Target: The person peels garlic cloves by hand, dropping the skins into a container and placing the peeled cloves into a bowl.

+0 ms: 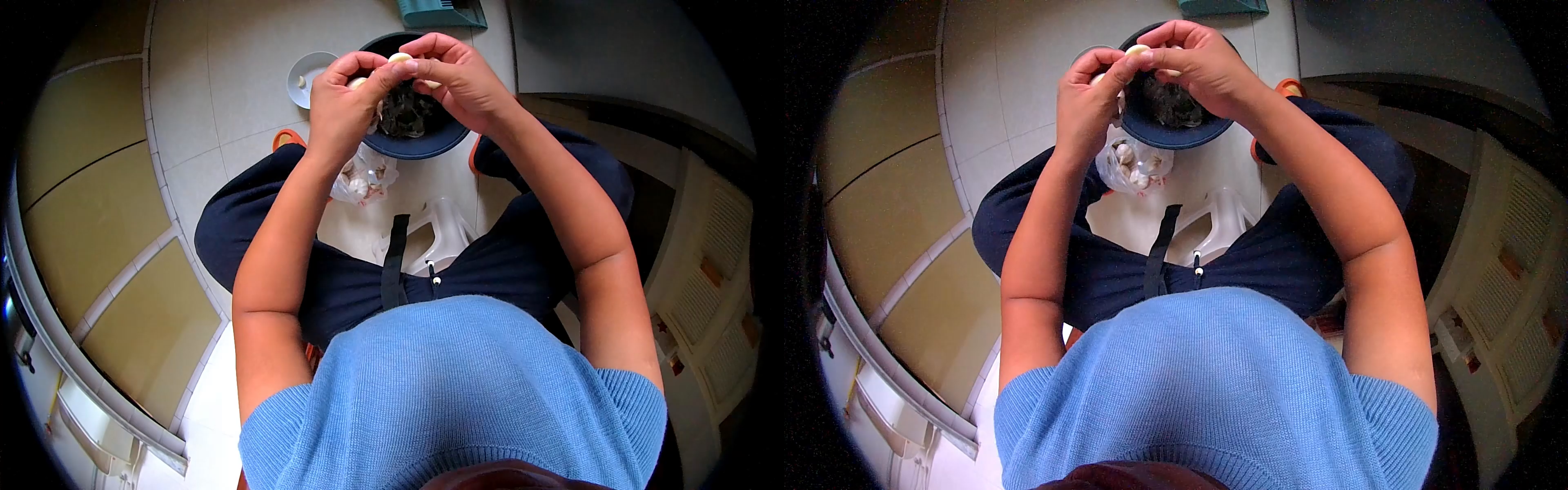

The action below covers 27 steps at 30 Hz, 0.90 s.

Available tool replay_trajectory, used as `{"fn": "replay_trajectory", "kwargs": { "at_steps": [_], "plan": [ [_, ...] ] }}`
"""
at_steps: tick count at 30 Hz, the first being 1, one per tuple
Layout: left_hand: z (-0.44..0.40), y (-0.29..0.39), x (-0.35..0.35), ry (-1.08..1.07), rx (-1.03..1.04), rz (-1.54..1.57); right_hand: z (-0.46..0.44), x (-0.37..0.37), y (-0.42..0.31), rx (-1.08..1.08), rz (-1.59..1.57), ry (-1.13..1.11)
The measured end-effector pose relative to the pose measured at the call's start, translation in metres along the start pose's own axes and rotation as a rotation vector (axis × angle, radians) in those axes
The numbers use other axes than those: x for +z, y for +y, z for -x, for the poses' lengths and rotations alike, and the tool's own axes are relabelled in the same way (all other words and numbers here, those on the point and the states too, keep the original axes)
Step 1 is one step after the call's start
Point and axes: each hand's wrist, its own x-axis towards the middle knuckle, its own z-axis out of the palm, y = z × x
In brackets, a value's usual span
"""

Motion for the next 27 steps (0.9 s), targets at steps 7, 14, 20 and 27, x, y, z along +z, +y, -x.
{"fn": "replay_trajectory", "kwargs": {
  "at_steps": [7, 14, 20, 27],
  "plan": [
    [-0.003, -0.011, -0.003, 0.02, 0.092, -0.029, 0.0, -0.001, 0.002, -0.02, -0.017, -0.006],
    [-0.01, -0.019, -0.009, -0.012, 0.286, -0.174, -0.002, -0.002, 0.002, 0.041, -0.032, 0.034],
    [-0.004, -0.009, -0.007, 0.018, 0.082, -0.085, -0.001, -0.001, 0.001, 0.059, -0.034, -0.012],
    [-0.002, -0.002, -0.004, 0.0, 0.063, -0.036, -0.002, -0.001, 0.001, 0.108, -0.021, -0.03]
  ]
}}
